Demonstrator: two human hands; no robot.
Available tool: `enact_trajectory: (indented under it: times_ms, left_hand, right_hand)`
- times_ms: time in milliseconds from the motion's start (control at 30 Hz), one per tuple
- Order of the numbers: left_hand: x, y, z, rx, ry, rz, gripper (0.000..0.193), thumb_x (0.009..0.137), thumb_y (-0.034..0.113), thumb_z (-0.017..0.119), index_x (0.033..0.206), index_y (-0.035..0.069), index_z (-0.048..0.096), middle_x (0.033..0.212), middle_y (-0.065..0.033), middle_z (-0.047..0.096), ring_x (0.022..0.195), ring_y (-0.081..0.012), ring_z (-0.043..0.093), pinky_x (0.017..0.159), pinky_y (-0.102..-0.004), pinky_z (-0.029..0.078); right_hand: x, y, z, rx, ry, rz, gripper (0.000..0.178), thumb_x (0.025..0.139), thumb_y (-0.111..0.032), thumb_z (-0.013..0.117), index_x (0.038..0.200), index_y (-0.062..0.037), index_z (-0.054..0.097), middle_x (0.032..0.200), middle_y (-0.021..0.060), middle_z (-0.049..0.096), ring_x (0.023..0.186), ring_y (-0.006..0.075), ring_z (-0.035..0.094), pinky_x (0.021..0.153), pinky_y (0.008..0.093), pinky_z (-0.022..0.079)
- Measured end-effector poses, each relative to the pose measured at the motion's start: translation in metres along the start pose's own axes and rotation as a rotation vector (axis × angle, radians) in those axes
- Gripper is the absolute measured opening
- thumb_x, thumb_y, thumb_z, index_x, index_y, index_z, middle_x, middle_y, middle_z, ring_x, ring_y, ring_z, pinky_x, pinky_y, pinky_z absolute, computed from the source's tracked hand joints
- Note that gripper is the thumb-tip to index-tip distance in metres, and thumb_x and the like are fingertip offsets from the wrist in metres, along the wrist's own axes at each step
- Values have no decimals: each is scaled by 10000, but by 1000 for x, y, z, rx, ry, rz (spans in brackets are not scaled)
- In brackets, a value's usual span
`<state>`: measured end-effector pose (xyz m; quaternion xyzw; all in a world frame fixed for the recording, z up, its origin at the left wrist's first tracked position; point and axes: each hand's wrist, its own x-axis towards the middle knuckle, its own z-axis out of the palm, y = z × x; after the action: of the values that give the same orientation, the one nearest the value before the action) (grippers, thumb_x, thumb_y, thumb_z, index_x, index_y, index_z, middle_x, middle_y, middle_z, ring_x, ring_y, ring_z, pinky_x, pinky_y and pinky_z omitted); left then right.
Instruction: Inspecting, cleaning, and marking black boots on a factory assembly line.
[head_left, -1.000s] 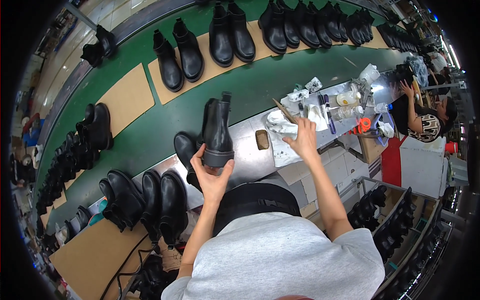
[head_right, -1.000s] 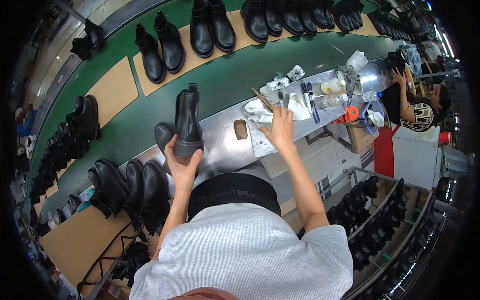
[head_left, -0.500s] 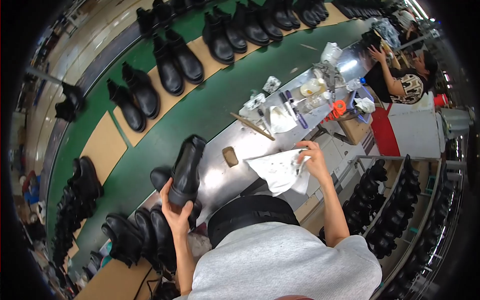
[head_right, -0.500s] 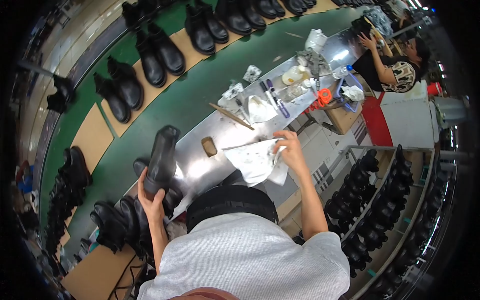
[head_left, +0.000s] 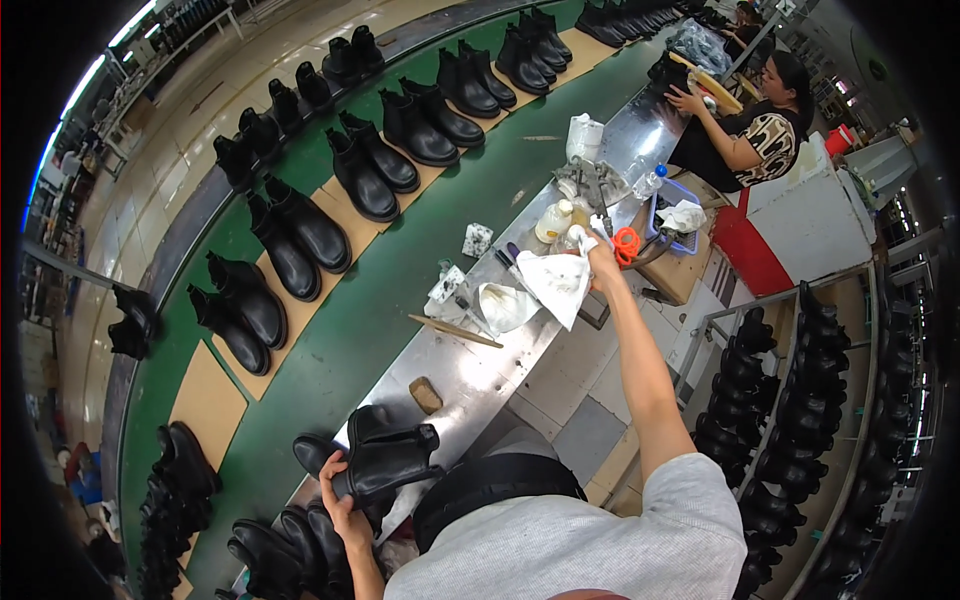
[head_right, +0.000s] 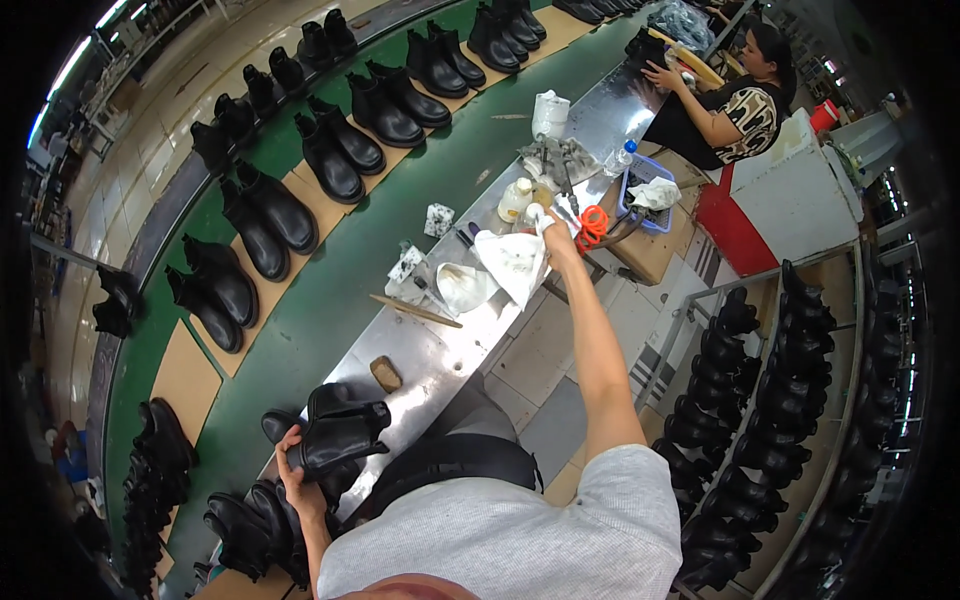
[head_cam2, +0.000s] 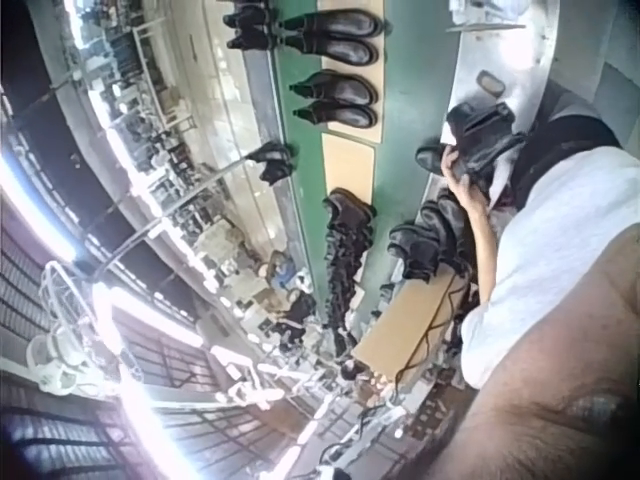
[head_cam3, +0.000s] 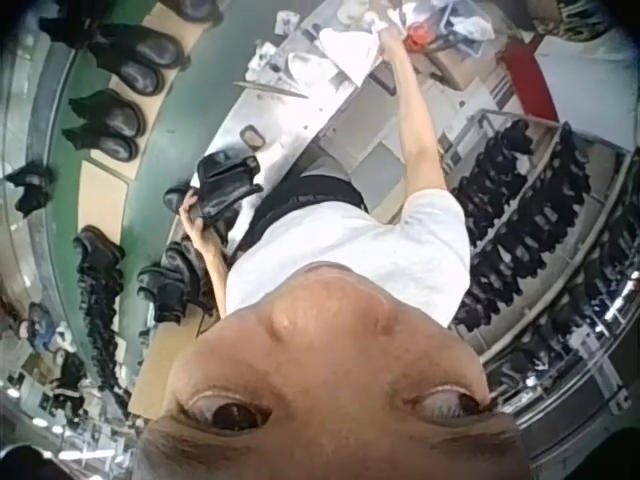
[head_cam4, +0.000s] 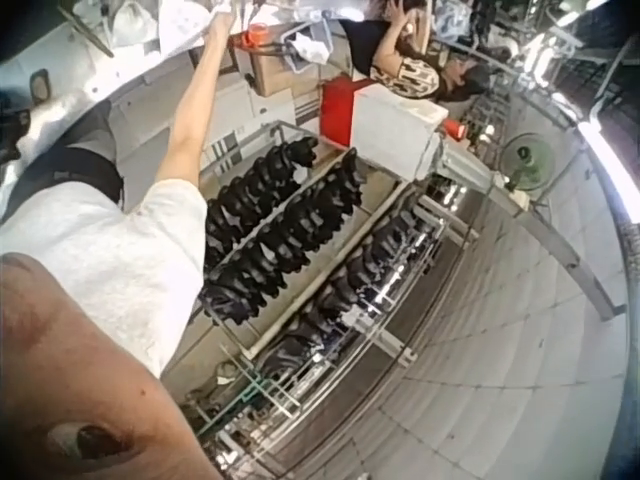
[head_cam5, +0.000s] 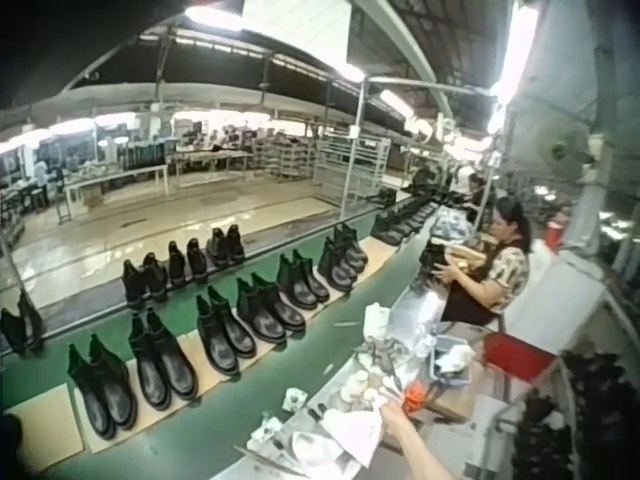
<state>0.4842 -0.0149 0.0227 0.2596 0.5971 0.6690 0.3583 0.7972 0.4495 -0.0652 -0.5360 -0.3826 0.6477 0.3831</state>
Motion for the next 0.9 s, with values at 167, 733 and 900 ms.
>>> enact_trajectory:
  times_ms: [167,733,900]
  left_hand:
    - [8,-16,4,169,375,-8,371,909,307,412,893,-31,563,1040,-150,591,990,-217,518,948,-334,345]
    - [18,-8,31,354,346,-43,365,940,274,460,1010,-33,645,663,63,371,622,-65,325,576,-222,275]
    - [-9,-26,28,267,474,-36,308,921,233,480,1028,4,655,659,4,428,639,-78,369,581,-243,303]
  right_hand:
    - [-49,62,-9,-125,119,-265,322,919,-154,514,1221,-45,475,914,88,615,761,190,603,685,301,499]
    - [26,12,-55,-190,45,41,305,859,-230,590,1083,-23,598,815,54,617,739,130,592,668,256,475]
    - [28,-42,-35,-1107,-230,-541,403,769,-151,624,1119,25,529,849,146,633,746,197,624,675,297,489]
